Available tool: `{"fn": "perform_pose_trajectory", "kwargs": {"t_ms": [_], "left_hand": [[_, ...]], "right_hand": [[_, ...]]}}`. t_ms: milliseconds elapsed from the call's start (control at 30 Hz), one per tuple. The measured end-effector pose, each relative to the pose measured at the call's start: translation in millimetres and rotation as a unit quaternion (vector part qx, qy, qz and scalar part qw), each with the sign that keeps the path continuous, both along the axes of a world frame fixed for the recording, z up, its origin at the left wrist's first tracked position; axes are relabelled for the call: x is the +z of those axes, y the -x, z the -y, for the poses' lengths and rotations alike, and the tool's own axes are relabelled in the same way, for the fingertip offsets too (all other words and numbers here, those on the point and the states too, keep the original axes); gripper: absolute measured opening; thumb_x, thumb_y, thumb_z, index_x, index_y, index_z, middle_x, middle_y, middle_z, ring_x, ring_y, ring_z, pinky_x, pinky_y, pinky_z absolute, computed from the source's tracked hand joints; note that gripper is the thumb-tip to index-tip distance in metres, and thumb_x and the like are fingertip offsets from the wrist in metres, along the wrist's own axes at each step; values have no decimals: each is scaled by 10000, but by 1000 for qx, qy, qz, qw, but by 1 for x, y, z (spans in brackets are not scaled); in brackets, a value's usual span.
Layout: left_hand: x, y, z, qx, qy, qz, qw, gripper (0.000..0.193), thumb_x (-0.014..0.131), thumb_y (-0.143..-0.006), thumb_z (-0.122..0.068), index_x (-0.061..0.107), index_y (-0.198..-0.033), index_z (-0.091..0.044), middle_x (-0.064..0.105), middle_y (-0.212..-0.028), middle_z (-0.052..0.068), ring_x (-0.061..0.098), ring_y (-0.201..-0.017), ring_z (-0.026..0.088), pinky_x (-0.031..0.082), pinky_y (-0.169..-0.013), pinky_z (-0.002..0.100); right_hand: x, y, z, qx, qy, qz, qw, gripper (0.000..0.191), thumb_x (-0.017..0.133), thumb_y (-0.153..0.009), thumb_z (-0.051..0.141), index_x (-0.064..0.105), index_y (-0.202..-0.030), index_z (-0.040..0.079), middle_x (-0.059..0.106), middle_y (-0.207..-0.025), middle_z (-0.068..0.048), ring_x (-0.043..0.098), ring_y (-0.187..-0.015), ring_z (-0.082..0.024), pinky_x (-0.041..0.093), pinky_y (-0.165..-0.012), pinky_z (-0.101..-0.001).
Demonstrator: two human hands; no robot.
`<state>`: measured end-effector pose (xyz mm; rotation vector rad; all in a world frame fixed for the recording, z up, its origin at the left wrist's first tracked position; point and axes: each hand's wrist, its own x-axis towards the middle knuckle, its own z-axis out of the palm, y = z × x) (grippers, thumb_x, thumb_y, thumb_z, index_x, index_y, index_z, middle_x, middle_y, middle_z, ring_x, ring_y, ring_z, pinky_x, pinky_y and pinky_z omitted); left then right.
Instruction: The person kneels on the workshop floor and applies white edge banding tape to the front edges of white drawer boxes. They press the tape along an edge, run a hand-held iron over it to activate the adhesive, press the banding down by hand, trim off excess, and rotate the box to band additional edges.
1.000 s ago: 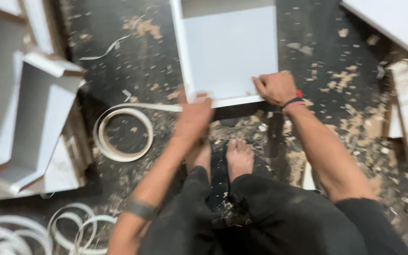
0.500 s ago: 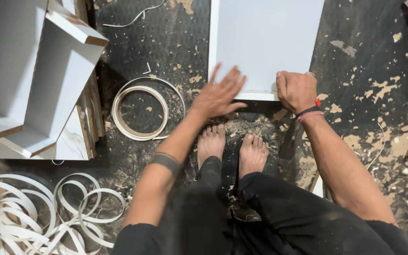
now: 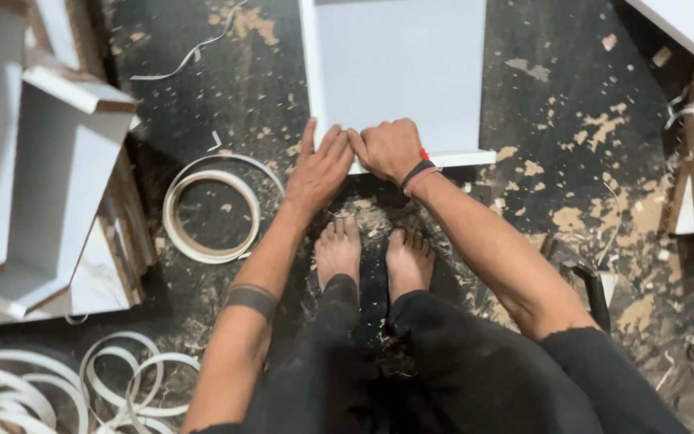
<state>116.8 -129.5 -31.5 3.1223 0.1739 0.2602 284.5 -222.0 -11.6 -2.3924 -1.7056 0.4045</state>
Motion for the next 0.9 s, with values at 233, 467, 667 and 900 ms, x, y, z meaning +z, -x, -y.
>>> {"fn": "perform_pose_trajectory", "kwargs": {"t_ms": [233, 467, 667, 900], "left_hand": [[7, 2, 0, 7, 18, 25, 1000, 380, 614, -921, -154, 625, -1278, -22, 636, -1281, 103, 534, -1356, 241, 239, -1265, 573], [25, -7, 9, 34, 67, -19, 997, 672, 705, -711, -260, 585, -1311, 16, 612, -1261, 138, 536, -1312, 287, 202, -1179, 644], [2, -40, 41, -20, 61, -24, 998, 701, 696, -787, -349, 558, -1326, 78, 582, -1378, 210, 481, -1389, 344, 214, -1201, 598], [-19, -19, 21, -49, 16, 0, 999, 475, 570, -970, -204, 571, -1405, -12, 616, -1372, 167, 455, -1427, 308, 240, -1246, 602]], "right_hand": [[9, -72, 74, -40, 72, 34, 996, 537, 461, -1078, 413, 681, -672, 139, 626, -575, -113, 545, -514, -336, 439, -711, -543], [1, -113, 116, -144, 19, -57, 988, 504, 443, -1146, 424, 712, -810, 161, 641, -746, -144, 606, -727, -365, 440, -767, -542], [8, -40, 70, 100, -146, -6, 984, 252, 556, -1003, 359, 735, -986, 184, 708, -1043, -48, 654, -1071, -253, 327, -1041, -613], [4, -40, 90, 146, -23, 72, 986, 709, 629, -891, 671, 614, -1275, 75, 652, -1047, -114, 608, -1081, -276, 324, -1084, -607]]}}
